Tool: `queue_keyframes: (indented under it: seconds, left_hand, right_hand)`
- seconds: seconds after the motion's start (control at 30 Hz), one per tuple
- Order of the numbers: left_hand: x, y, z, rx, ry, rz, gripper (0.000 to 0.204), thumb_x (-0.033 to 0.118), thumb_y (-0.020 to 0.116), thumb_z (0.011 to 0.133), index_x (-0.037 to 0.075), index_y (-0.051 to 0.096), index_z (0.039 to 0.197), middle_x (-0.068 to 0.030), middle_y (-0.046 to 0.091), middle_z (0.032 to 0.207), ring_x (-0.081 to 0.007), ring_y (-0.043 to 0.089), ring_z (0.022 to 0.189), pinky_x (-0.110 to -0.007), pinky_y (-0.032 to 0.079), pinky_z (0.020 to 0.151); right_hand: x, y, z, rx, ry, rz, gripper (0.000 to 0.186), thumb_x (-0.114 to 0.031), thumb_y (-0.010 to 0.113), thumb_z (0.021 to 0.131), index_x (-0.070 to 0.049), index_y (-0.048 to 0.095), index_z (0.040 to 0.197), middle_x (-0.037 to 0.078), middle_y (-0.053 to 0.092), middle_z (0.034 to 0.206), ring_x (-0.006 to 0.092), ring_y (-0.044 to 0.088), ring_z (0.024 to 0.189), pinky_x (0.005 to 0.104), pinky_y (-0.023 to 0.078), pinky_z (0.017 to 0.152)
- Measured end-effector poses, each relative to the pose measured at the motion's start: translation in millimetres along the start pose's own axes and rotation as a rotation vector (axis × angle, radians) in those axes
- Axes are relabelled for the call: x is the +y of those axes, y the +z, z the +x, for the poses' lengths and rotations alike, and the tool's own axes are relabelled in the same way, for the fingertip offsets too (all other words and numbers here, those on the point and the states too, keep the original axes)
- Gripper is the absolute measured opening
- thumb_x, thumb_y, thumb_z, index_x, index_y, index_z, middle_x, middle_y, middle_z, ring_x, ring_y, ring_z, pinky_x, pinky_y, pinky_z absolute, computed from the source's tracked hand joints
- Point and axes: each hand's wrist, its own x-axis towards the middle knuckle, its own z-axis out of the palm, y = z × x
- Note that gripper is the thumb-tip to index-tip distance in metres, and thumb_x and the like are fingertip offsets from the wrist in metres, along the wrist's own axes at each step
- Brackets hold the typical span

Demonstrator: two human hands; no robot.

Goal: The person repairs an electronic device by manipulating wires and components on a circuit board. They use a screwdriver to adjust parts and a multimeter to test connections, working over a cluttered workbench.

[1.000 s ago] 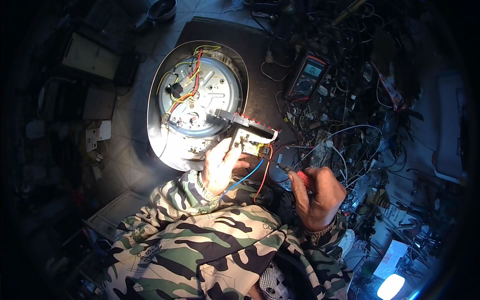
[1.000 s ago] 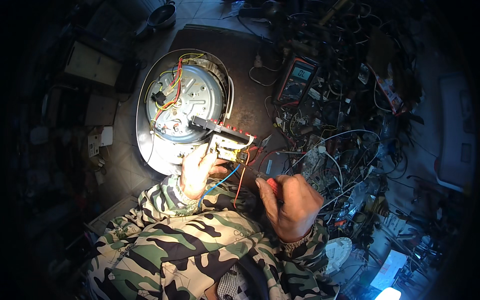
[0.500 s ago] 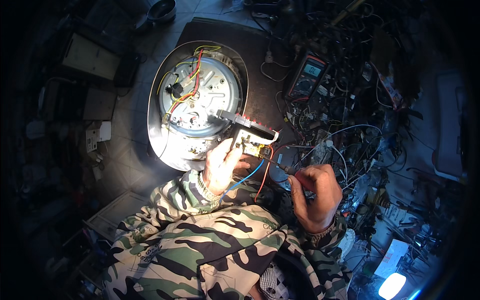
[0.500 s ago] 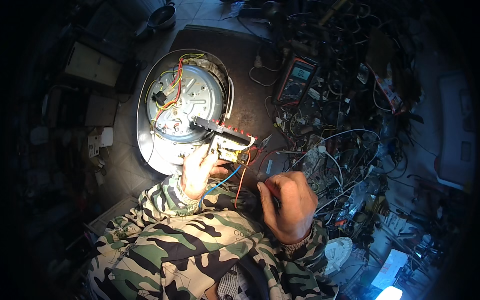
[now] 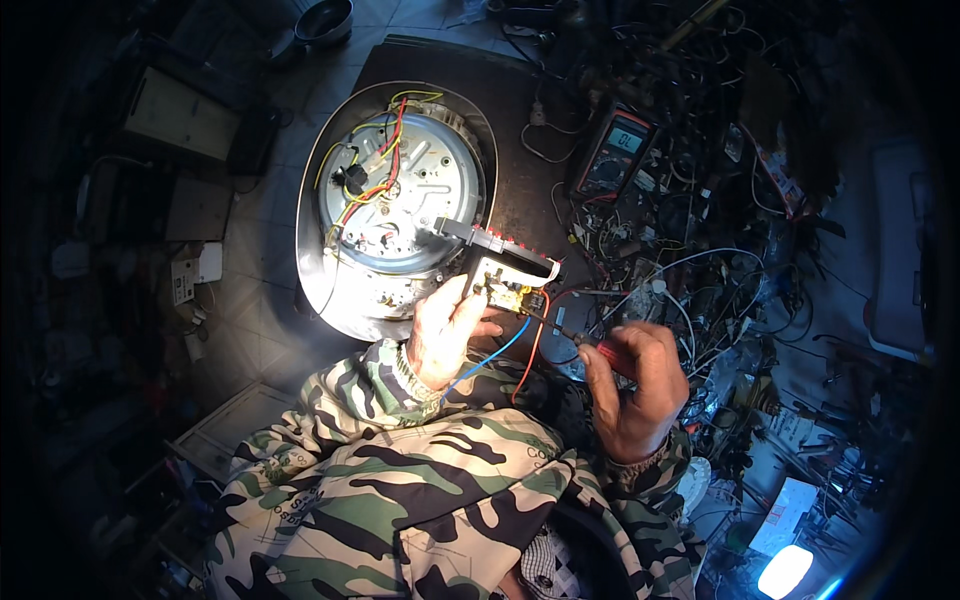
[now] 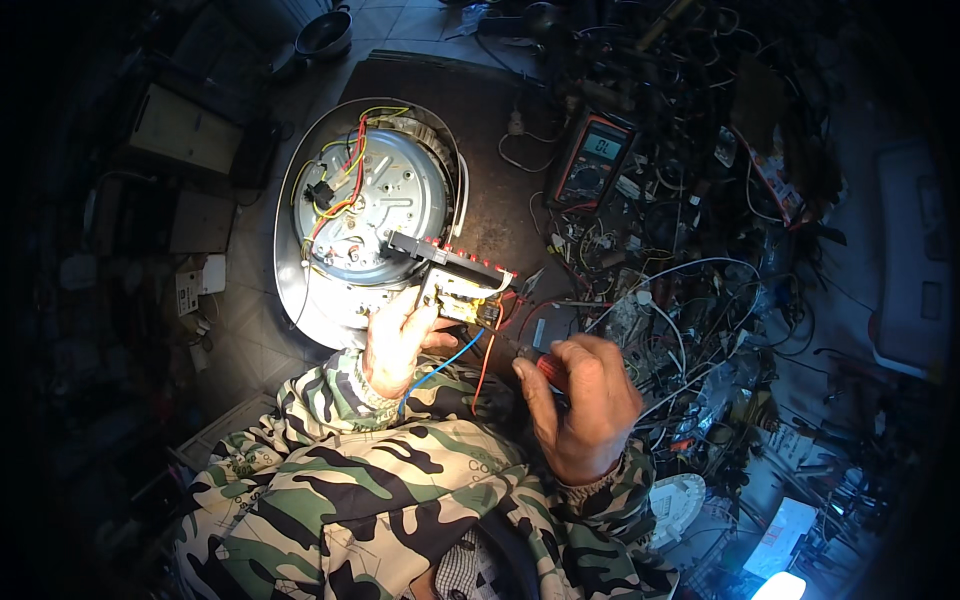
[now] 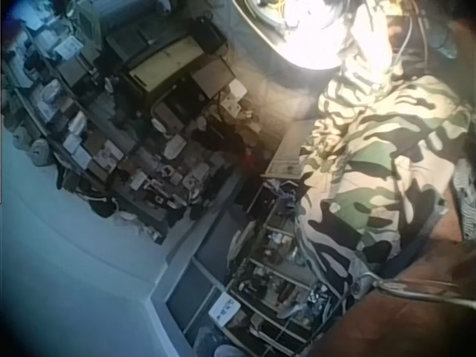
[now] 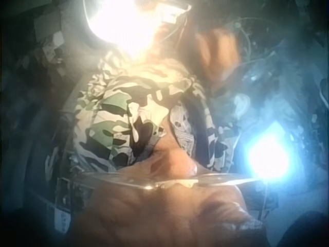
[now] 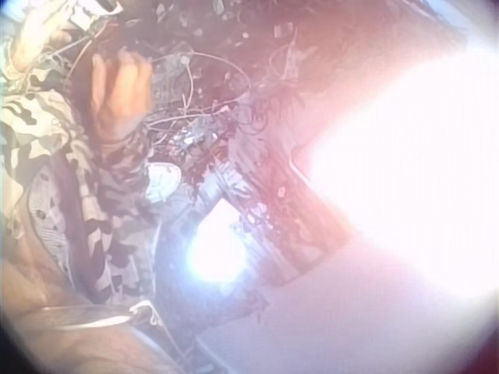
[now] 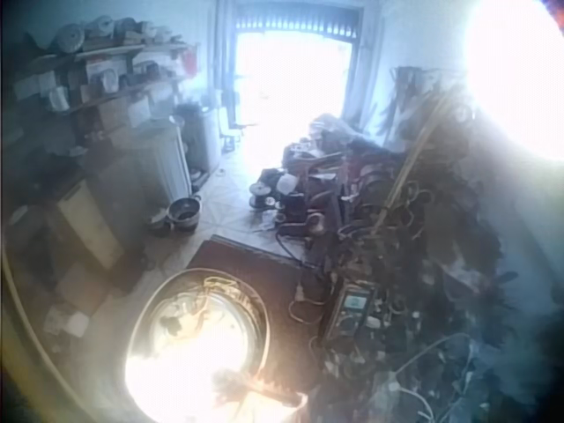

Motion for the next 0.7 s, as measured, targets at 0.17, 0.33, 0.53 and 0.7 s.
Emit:
queue_keyframes:
  seconds: [0.17,0.33,0.53,0.7]
  left_hand:
    - [-2.0,-0.2,-0.3,-0.011,-0.007,-0.031,0.030,0.016,0.049,0.102,-0.005,0.056,0.123,-0.0143,0.067,0.106,-0.0187,0.068,0.093,-0.032,0.059,0.078]
    - [2.6,1.7,-0.9,0.012,-0.021,-0.001,0.030,0.016,0.049,0.102,-0.005,0.056,0.123,-0.0141,0.067,0.107,-0.0194,0.068,0.094,-0.032,0.059,0.078]
    - [4.6,2.4,0.6,0.038,-0.016,0.020,0.031,0.015,0.048,0.103,-0.004,0.055,0.125,-0.0149,0.067,0.110,-0.0211,0.068,0.096,-0.032,0.059,0.079]
    - [5.8,0.4,-1.6,0.015,-0.024,0.008,0.033,0.017,0.048,0.103,-0.004,0.055,0.127,-0.0155,0.066,0.112,-0.0212,0.067,0.098,-0.032,0.059,0.079]
  right_hand:
    - [4.5,3.5,-2.4,0.029,-0.046,-0.029,0.032,-0.003,0.085,0.071,0.001,0.062,0.092,0.011,0.061,0.072,0.0215,0.060,0.054,0.0311,0.047,0.048]
    - [9.1,7.9,-1.7,0.119,-0.060,-0.033,0.030,-0.004,0.086,0.070,0.000,0.062,0.087,0.010,0.060,0.070,0.0220,0.060,0.054,0.0310,0.046,0.048]
    - [3.2,1.7,-2.4,0.000,-0.055,-0.097,0.031,-0.007,0.086,0.070,0.000,0.062,0.088,0.009,0.059,0.069,0.0220,0.059,0.055,0.0310,0.045,0.050]
    - [6.8,11.4,-0.7,0.109,-0.071,-0.007,0.030,-0.006,0.086,0.070,-0.001,0.062,0.087,0.008,0.058,0.067,0.0211,0.059,0.055,0.0309,0.045,0.049]
